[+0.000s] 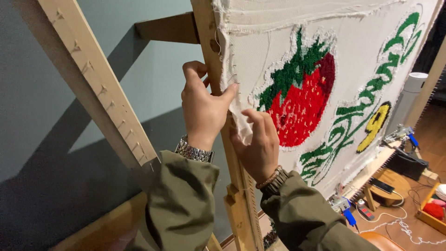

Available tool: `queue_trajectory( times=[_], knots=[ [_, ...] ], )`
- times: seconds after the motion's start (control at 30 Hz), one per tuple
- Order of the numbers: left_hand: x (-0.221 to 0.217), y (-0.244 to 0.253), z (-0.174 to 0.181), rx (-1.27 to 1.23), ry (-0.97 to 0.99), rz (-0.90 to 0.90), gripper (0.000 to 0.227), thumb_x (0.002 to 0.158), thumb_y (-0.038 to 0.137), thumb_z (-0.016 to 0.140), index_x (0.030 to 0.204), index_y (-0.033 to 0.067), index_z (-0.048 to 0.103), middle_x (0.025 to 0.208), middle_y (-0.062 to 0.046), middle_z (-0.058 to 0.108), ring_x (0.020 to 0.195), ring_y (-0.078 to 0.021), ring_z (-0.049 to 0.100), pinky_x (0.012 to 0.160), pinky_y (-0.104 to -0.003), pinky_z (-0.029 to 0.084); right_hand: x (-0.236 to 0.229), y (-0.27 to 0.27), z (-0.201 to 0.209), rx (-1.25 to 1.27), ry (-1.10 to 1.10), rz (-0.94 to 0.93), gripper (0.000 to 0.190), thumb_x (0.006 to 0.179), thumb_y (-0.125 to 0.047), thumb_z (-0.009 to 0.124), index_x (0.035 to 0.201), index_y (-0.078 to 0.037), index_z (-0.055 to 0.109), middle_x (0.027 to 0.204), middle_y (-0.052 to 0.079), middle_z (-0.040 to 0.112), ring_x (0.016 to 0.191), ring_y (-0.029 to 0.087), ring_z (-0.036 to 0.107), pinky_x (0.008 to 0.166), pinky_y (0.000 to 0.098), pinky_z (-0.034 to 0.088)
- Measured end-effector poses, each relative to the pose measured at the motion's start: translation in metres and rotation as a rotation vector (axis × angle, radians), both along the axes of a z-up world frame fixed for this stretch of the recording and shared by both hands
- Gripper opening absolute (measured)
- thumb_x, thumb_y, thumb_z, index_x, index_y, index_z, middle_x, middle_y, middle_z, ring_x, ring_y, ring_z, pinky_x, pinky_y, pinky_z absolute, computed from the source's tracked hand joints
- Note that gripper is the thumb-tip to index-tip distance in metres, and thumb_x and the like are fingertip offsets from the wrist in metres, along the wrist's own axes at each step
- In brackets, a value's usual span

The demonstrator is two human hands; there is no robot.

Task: Removing a tufted rug from a wooden stretching frame by unhooking the backing fabric

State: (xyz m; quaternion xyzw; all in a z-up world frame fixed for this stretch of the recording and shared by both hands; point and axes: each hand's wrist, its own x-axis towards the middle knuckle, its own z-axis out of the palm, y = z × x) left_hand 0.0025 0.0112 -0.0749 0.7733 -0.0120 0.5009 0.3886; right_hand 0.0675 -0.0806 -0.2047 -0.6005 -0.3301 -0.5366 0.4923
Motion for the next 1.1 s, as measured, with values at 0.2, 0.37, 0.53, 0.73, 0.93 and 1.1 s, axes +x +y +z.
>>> queue_trajectory(
  times=[0.2, 0.37, 0.53, 0.73, 0.93, 1.1],
  knots=[
    [0.014, 0.013, -0.012, 0.026, 0.174, 0.080, 0.078, 0.083, 0.032, 0.085, 0.139, 0.0012, 0.039, 0.127, -0.032, 0.064, 0.115, -0.0493, 0.069, 0.087, -0.056, 0.065, -0.001, -0.005, -0.025, -0.030, 0.111, -0.011, 0.063, 0.081, 0.000, 0.076, 0.140, -0.008, 0.057, 0.109, 0.014, 0.062, 0.086, 0.030, 0.067, 0.077, 0.0436, 0.059],
    [0.014, 0.013, -0.015, 0.041, 0.286, 0.101, 0.075, 0.089, 0.045, 0.075, 0.140, -0.0022, 0.048, 0.125, -0.029, 0.069, 0.111, -0.0441, 0.072, 0.085, -0.052, 0.066, 0.008, -0.012, -0.025, -0.058, 0.047, -0.064, 0.052, 0.088, -0.002, 0.072, 0.139, -0.005, 0.064, 0.110, 0.014, 0.068, 0.087, 0.029, 0.071, 0.078, 0.0400, 0.059],
    [0.019, 0.014, -0.015, 0.076, 0.348, 0.114, 0.077, 0.092, 0.046, 0.070, 0.145, -0.0043, 0.045, 0.126, -0.031, 0.066, 0.116, -0.0462, 0.069, 0.089, -0.056, 0.063, 0.001, -0.019, -0.015, -0.088, 0.100, 0.016, 0.029, 0.093, -0.002, 0.071, 0.118, -0.014, 0.077, 0.099, 0.009, 0.072, 0.086, 0.031, 0.074, 0.074, 0.0378, 0.059],
    [0.013, 0.007, -0.011, 0.091, 0.343, 0.097, 0.069, 0.095, 0.039, 0.063, 0.141, -0.0091, 0.047, 0.122, -0.034, 0.067, 0.116, -0.0492, 0.068, 0.087, -0.058, 0.062, -0.004, -0.037, -0.004, -0.023, 0.113, 0.197, 0.024, 0.090, 0.004, 0.069, 0.105, -0.012, 0.080, 0.096, 0.010, 0.075, 0.083, 0.030, 0.073, 0.072, 0.0359, 0.058],
    [0.024, 0.023, -0.019, 0.078, 0.367, 0.073, 0.083, 0.096, 0.043, 0.066, 0.151, -0.0121, 0.037, 0.136, -0.036, 0.057, 0.132, -0.0516, 0.056, 0.105, -0.059, 0.053, -0.019, -0.032, 0.006, -0.058, 0.069, 0.250, 0.022, 0.092, 0.005, 0.066, 0.106, -0.007, 0.080, 0.090, 0.014, 0.073, 0.081, 0.032, 0.071, 0.069, 0.0371, 0.057],
    [0.027, 0.024, -0.020, 0.050, 0.382, 0.054, 0.080, 0.095, 0.045, 0.063, 0.149, -0.0093, 0.041, 0.137, -0.033, 0.057, 0.134, -0.0482, 0.055, 0.107, -0.055, 0.051, -0.025, -0.028, 0.009, -0.090, 0.022, 0.216, 0.021, 0.091, 0.006, 0.067, 0.103, -0.004, 0.080, 0.088, 0.013, 0.073, 0.079, 0.030, 0.071, 0.068, 0.0354, 0.057]
  ],
)
